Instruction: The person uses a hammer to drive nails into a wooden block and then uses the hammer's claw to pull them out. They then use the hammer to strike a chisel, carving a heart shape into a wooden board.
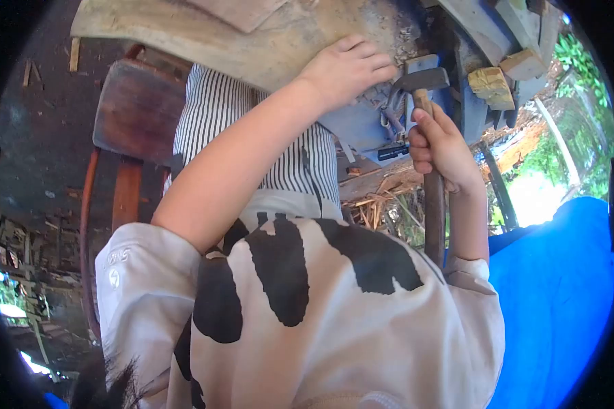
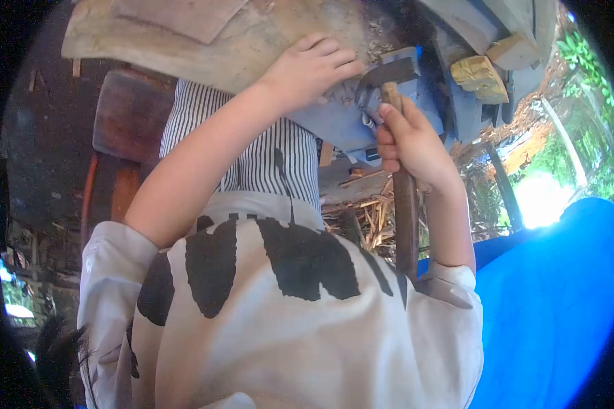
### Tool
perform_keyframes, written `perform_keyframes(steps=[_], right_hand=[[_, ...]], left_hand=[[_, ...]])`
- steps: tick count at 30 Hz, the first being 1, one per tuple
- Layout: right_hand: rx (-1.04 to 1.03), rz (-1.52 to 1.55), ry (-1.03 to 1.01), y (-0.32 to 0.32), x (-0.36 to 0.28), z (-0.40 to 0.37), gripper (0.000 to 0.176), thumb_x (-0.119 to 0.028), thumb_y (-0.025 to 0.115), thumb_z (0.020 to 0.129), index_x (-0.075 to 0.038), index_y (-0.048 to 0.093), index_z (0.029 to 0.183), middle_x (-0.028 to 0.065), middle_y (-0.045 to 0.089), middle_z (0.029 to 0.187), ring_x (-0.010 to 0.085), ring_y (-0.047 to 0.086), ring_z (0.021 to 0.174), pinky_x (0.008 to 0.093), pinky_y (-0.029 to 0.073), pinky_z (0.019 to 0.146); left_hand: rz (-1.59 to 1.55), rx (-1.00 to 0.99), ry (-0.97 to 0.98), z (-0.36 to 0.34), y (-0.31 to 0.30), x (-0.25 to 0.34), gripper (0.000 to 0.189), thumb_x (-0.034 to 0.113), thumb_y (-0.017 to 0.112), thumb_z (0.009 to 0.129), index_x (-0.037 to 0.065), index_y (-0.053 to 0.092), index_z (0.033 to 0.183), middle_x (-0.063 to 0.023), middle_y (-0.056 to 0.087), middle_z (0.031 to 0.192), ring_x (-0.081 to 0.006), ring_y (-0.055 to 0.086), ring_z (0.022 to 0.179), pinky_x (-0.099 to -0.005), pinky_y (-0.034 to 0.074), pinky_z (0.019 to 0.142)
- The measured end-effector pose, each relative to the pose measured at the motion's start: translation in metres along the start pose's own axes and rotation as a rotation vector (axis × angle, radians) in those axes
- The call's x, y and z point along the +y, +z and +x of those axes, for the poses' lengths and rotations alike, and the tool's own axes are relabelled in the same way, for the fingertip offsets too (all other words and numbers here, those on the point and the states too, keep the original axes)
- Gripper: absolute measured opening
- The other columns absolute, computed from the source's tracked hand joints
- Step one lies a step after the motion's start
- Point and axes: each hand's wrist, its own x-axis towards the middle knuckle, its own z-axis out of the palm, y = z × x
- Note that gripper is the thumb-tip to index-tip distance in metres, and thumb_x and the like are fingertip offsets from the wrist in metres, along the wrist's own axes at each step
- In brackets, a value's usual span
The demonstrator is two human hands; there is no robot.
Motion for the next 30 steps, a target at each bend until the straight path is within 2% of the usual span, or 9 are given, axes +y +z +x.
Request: perform_keyframes(steps=[5,7,9,14,17,19,26,28,30], right_hand=[[-0.257,0.515,0.223,-0.021,0.012,-0.004,0.010,-0.025,0.047,0.100,-0.016,0.044,0.102,-0.0033,0.039,0.065,0.0030,0.033,0.046,0.0194,0.028,0.038],[-0.199,0.317,0.176,0.009,0.004,-0.049,0.012,-0.025,0.047,0.100,-0.014,0.044,0.106,-0.0021,0.037,0.064,0.0038,0.031,0.044,0.0200,0.027,0.037],[-0.015,-0.001,0.036,0.022,0.008,-0.078,0.016,-0.026,0.045,0.101,-0.012,0.045,0.108,-0.0006,0.038,0.064,0.0048,0.032,0.044,0.0198,0.026,0.036],[-0.052,0.259,-0.043,0.011,0.009,-0.075,0.018,-0.028,0.043,0.102,-0.011,0.045,0.109,-0.0008,0.036,0.063,0.0046,0.031,0.043,0.0196,0.026,0.035],[-0.087,0.371,-0.057,0.011,0.018,-0.063,0.019,-0.029,0.043,0.102,-0.011,0.045,0.108,-0.0008,0.035,0.062,0.0045,0.031,0.042,0.0193,0.025,0.034],[-0.122,0.394,-0.042,0.013,0.023,-0.059,0.019,-0.029,0.043,0.102,-0.011,0.045,0.107,-0.0006,0.036,0.062,0.0046,0.031,0.042,0.0191,0.025,0.034],[-0.132,0.468,-0.024,0.025,0.033,-0.050,0.018,-0.029,0.045,0.101,-0.011,0.046,0.105,-0.0005,0.037,0.063,0.0048,0.031,0.043,0.0190,0.026,0.034],[-0.095,0.526,-0.031,0.024,0.035,-0.044,0.018,-0.028,0.045,0.101,-0.011,0.047,0.104,-0.0005,0.038,0.064,0.0049,0.032,0.043,0.0191,0.026,0.034],[-0.056,0.597,-0.135,0.019,0.040,-0.033,0.017,-0.027,0.045,0.101,-0.011,0.048,0.102,-0.0007,0.039,0.065,0.0051,0.034,0.046,0.0194,0.027,0.036]], left_hand=[[0.070,0.087,-0.094,-0.002,0.013,0.007,0.040,0.018,0.059,0.080,0.024,0.053,0.119,0.0053,0.054,0.114,-0.0126,0.049,0.115,-0.0376,0.034,0.103],[0.108,0.061,-0.128,-0.003,0.013,0.013,0.034,0.014,0.047,0.086,0.024,0.052,0.118,0.0051,0.053,0.114,-0.0115,0.048,0.116,-0.0406,0.034,0.102],[0.086,0.041,-0.127,-0.006,0.015,0.016,0.039,0.016,0.053,0.083,0.024,0.051,0.121,0.0046,0.052,0.118,-0.0129,0.047,0.119,-0.0428,0.033,0.103],[0.144,0.096,-0.133,-0.010,0.012,0.008,0.061,0.023,0.070,0.074,0.020,0.047,0.130,0.0016,0.048,0.132,-0.0180,0.041,0.128,-0.0485,0.029,0.105],[-0.080,0.172,-0.112,-0.026,-0.018,0.013,0.074,0.027,0.077,0.069,0.016,0.044,0.134,-0.0027,0.046,0.136,-0.0209,0.039,0.131,-0.0479,0.027,0.108],[-0.352,0.274,-0.021,-0.035,-0.024,0.022,0.060,0.026,0.074,0.074,0.015,0.049,0.128,-0.0046,0.051,0.129,-0.0205,0.041,0.129,-0.0464,0.028,0.106],[-0.323,0.173,0.059,-0.043,-0.025,0.028,0.022,0.016,0.071,0.073,0.018,0.065,0.094,0.0054,0.063,0.091,-0.0139,0.058,0.099,-0.0397,0.034,0.096],[-0.553,0.249,0.039,-0.047,-0.029,0.025,0.010,0.013,0.069,0.072,0.018,0.067,0.081,0.0073,0.063,0.079,-0.0125,0.060,0.085,-0.0371,0.036,0.092],[-0.417,0.325,-0.013,-0.052,-0.041,0.014,0.007,0.013,0.068,0.073,0.017,0.067,0.078,0.0069,0.063,0.077,-0.0137,0.060,0.084,-0.0365,0.037,0.090]])
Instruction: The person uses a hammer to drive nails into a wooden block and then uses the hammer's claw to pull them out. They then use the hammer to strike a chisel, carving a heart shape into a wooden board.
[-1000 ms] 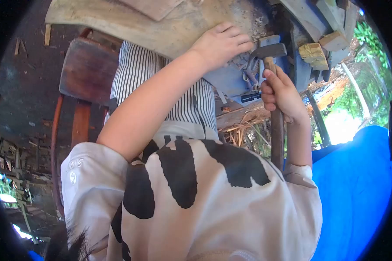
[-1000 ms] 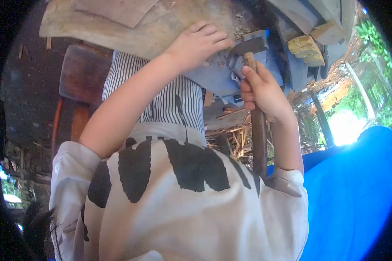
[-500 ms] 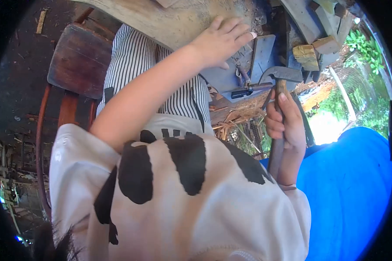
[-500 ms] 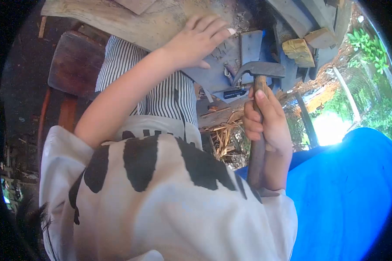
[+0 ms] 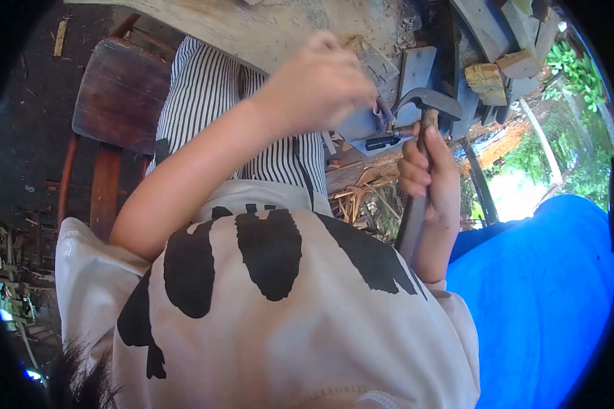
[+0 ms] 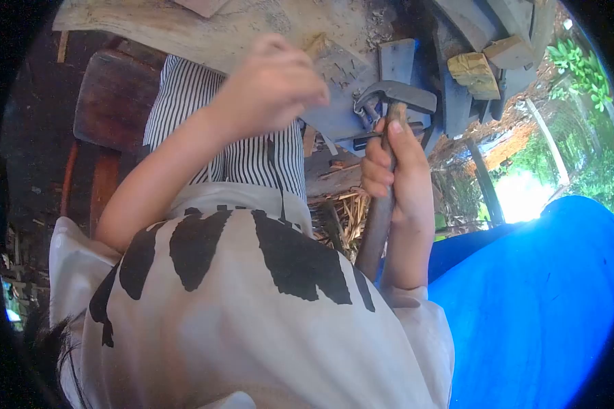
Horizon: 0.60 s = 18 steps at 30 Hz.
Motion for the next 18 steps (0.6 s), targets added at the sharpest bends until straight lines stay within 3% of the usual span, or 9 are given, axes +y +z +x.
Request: perform_keyframes(steps=[1,3,5,11,14,16,18], right_hand=[[0.000,0.007,-0.003,-0.006,0.000,0.007,0.017,-0.027,0.045,0.101,-0.011,0.048,0.102,-0.0007,0.039,0.065,0.0051,0.034,0.046,0.0194,0.027,0.036],[0.001,0.037,-0.030,-0.019,-0.001,0.022,0.016,-0.027,0.046,0.101,-0.011,0.050,0.100,-0.0011,0.040,0.066,0.0052,0.035,0.048,0.0195,0.028,0.038],[0.034,0.046,-0.041,-0.025,0.002,0.035,0.016,-0.026,0.046,0.100,-0.010,0.050,0.098,-0.0013,0.040,0.067,0.0053,0.036,0.049,0.0195,0.028,0.039],[0.053,0.010,-0.106,-0.027,0.009,0.054,0.016,-0.026,0.043,0.102,-0.010,0.046,0.100,-0.0008,0.040,0.067,0.0053,0.036,0.050,0.0194,0.029,0.040],[0.058,0.022,-0.133,-0.023,0.014,0.059,0.016,-0.026,0.043,0.102,-0.010,0.046,0.100,-0.0004,0.040,0.068,0.0059,0.036,0.050,0.0206,0.030,0.040],[0.068,0.026,-0.158,-0.022,0.018,0.061,0.017,-0.026,0.043,0.102,-0.010,0.045,0.100,-0.0002,0.040,0.068,0.0062,0.036,0.050,0.0211,0.031,0.041],[0.049,0.049,-0.163,-0.023,0.021,0.064,0.017,-0.026,0.044,0.102,-0.009,0.045,0.101,0.0003,0.040,0.069,0.0066,0.036,0.050,0.0215,0.031,0.041]], left_hand=[[0.143,0.086,-0.009,0.002,-0.014,-0.004,0.004,0.013,0.068,0.074,0.017,0.068,0.076,0.0064,0.063,0.076,-0.0150,0.060,0.084,-0.0359,0.038,0.089],[0.337,0.199,-0.151,0.006,-0.047,-0.025,0.021,0.023,0.072,0.072,0.017,0.068,0.091,0.0040,0.065,0.090,-0.0176,0.059,0.093,-0.0364,0.041,0.089],[0.483,0.431,-0.077,0.032,-0.080,-0.043,0.014,0.004,0.068,0.077,0.001,0.064,0.090,-0.0110,0.061,0.081,-0.0269,0.059,0.078,-0.0339,0.046,0.074],[0.672,0.392,-0.116,0.051,-0.098,-0.076,0.015,0.006,0.067,0.078,0.002,0.067,0.092,-0.0100,0.061,0.080,-0.0270,0.058,0.079,-0.0370,0.045,0.076],[0.660,0.474,-0.057,0.050,-0.084,-0.090,0.027,0.011,0.069,0.077,0.003,0.064,0.103,-0.0129,0.060,0.089,-0.0294,0.057,0.086,-0.0421,0.043,0.080],[0.987,0.792,-0.063,0.052,-0.064,-0.085,0.045,0.017,0.073,0.076,0.005,0.056,0.116,-0.0175,0.056,0.106,-0.0342,0.054,0.097,-0.0478,0.041,0.086],[0.612,0.452,-0.115,0.032,-0.046,-0.060,0.066,0.027,0.077,0.074,0.005,0.046,0.128,-0.0203,0.050,0.118,-0.0376,0.049,0.109,-0.0495,0.036,0.094]])
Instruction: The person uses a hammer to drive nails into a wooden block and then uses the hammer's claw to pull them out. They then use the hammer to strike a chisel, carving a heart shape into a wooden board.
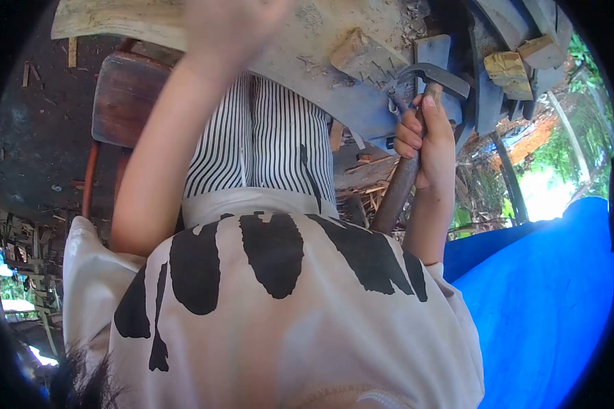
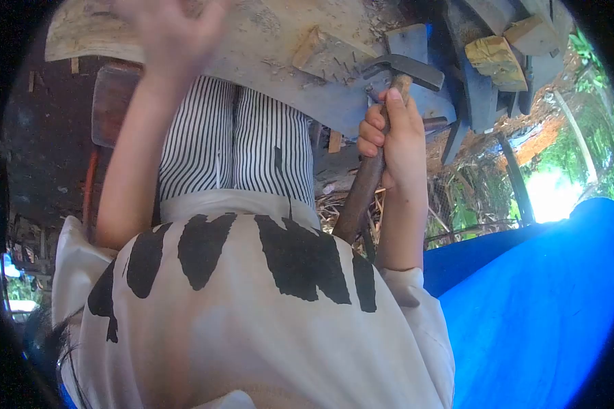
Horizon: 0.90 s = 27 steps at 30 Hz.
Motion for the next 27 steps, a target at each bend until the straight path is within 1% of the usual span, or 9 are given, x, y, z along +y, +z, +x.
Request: perform_keyframes(steps=[2,4,5,7,11,13,19,26,27], right_hand=[[0.006,0.006,0.008,0.000,0.001,0.002,0.017,-0.026,0.044,0.101,-0.009,0.045,0.101,0.0004,0.040,0.068,0.0066,0.037,0.050,0.0215,0.031,0.041],[0.009,0.007,0.018,0.001,0.001,0.003,0.017,-0.026,0.045,0.101,-0.009,0.045,0.101,0.0004,0.040,0.068,0.0066,0.037,0.050,0.0214,0.031,0.041],[0.012,-0.007,0.025,0.002,0.001,0.003,0.017,-0.026,0.045,0.101,-0.009,0.045,0.100,0.0005,0.040,0.068,0.0067,0.037,0.050,0.0213,0.031,0.041],[0.020,-0.020,0.033,0.002,0.000,0.004,0.017,-0.027,0.046,0.101,-0.009,0.045,0.100,0.0005,0.040,0.068,0.0067,0.037,0.050,0.0213,0.031,0.041],[-0.011,-0.024,0.082,0.001,0.001,0.005,0.017,-0.027,0.047,0.101,-0.010,0.044,0.100,0.0003,0.040,0.067,0.0065,0.037,0.049,0.0210,0.031,0.040],[-0.023,-0.013,0.109,0.000,0.001,0.006,0.017,-0.027,0.047,0.100,-0.010,0.044,0.100,0.0003,0.040,0.067,0.0065,0.036,0.049,0.0209,0.031,0.040],[-0.017,-0.034,0.218,0.005,-0.009,-0.012,0.014,-0.025,0.046,0.101,-0.011,0.044,0.101,-0.0005,0.039,0.067,0.0060,0.036,0.050,0.0209,0.031,0.040],[-0.009,-0.409,0.242,0.010,-0.024,-0.015,0.010,-0.021,0.046,0.100,-0.013,0.042,0.104,-0.0015,0.040,0.068,0.0056,0.037,0.050,0.0209,0.031,0.041],[-0.032,-0.469,0.289,0.007,-0.028,-0.014,0.010,-0.021,0.046,0.100,-0.013,0.042,0.104,-0.0019,0.040,0.068,0.0054,0.037,0.050,0.0205,0.031,0.041]], left_hand=[[-0.490,-0.187,0.074,-0.024,0.023,0.023,0.070,0.034,0.077,0.074,0.005,0.045,0.129,-0.0183,0.051,0.118,-0.0355,0.046,0.115,-0.0477,0.033,0.097],[-0.253,-0.569,0.106,-0.024,0.018,0.053,0.074,0.038,0.077,0.072,0.007,0.043,0.131,-0.0119,0.052,0.117,-0.0299,0.046,0.119,-0.0427,0.033,0.096],[-0.253,-0.571,0.106,-0.029,0.025,0.060,0.074,0.038,0.077,0.072,0.007,0.043,0.131,-0.0119,0.052,0.117,-0.0299,0.046,0.119,-0.0427,0.033,0.096],[-0.286,-0.368,0.220,-0.046,0.042,0.070,0.051,0.038,0.077,0.064,0.017,0.061,0.108,0.0011,0.063,0.104,-0.0183,0.056,0.106,-0.0382,0.039,0.098],[-0.275,-0.409,0.234,-0.062,0.073,0.074,0.050,0.036,0.077,0.067,0.017,0.062,0.110,0.0011,0.063,0.107,-0.0203,0.057,0.104,-0.0367,0.041,0.092],[-0.299,-0.469,0.213,-0.064,0.074,0.071,0.068,0.044,0.078,0.062,0.019,0.054,0.120,-0.0004,0.058,0.117,-0.0208,0.053,0.111,-0.0373,0.041,0.096],[-0.198,-0.597,0.254,-0.057,0.070,0.076,0.065,0.043,0.079,0.060,0.019,0.056,0.116,0.0035,0.058,0.115,-0.0176,0.051,0.113,-0.0382,0.034,0.100],[-0.226,-0.751,0.298,-0.045,0.070,0.067,0.067,0.046,0.078,0.059,0.021,0.053,0.116,0.0057,0.055,0.119,-0.0150,0.050,0.115,-0.0400,0.032,0.098],[-0.310,-0.783,0.331,-0.040,0.069,0.067,0.068,0.041,0.077,0.065,0.018,0.050,0.124,0.0013,0.054,0.119,-0.0191,0.048,0.116,-0.0406,0.032,0.096]])
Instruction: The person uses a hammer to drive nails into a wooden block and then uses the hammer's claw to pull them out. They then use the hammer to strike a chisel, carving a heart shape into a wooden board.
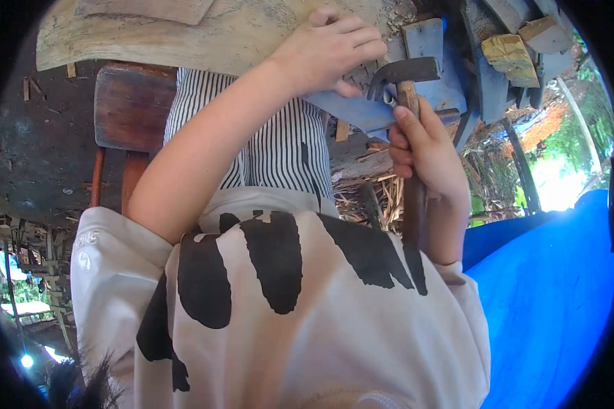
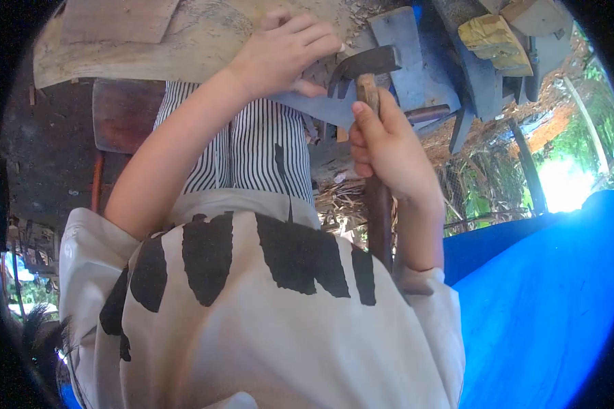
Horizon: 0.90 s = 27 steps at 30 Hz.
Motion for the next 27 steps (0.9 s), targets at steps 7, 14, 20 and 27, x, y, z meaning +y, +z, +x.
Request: perform_keyframes(steps=[7,14,20,27], right_hand=[[-0.334,0.704,0.218,-0.026,0.008,0.013,0.009,-0.020,0.047,0.100,-0.013,0.043,0.104,-0.0035,0.039,0.066,0.0040,0.035,0.048,0.0187,0.029,0.040],[0.133,-0.591,-0.138,0.005,-0.003,-0.006,0.023,-0.016,0.045,0.099,-0.007,0.043,0.121,-0.0016,0.044,0.064,0.0080,0.042,0.049,0.0247,0.035,0.043],[0.001,0.052,0.011,0.009,-0.015,-0.006,0.006,-0.018,0.044,0.101,-0.013,0.042,0.103,-0.0048,0.035,0.063,0.0030,0.032,0.046,0.0186,0.028,0.038],[-0.449,0.904,0.337,-0.007,-0.008,0.014,0.010,-0.022,0.044,0.100,-0.012,0.047,0.100,-0.0032,0.035,0.065,0.0036,0.031,0.046,0.0180,0.025,0.036]], left_hand=[[0.122,-0.071,-0.016,-0.002,0.001,0.006,0.067,0.049,0.076,0.061,0.023,0.052,0.117,0.0060,0.052,0.124,-0.0142,0.047,0.119,-0.0410,0.035,0.094],[0.022,0.007,-0.118,0.002,0.005,0.015,0.065,0.047,0.076,0.063,0.025,0.052,0.118,0.0060,0.053,0.117,-0.0135,0.047,0.117,-0.0406,0.034,0.093],[-0.002,0.114,-0.278,-0.010,0.001,0.029,0.059,0.040,0.078,0.061,0.029,0.055,0.115,0.0092,0.054,0.114,-0.0131,0.048,0.114,-0.0425,0.034,0.088],[0.234,0.369,-0.250,-0.034,-0.008,0.021,0.058,0.031,0.073,0.070,0.037,0.056,0.125,0.0120,0.057,0.111,-0.0110,0.051,0.106,-0.0383,0.034,0.084]])
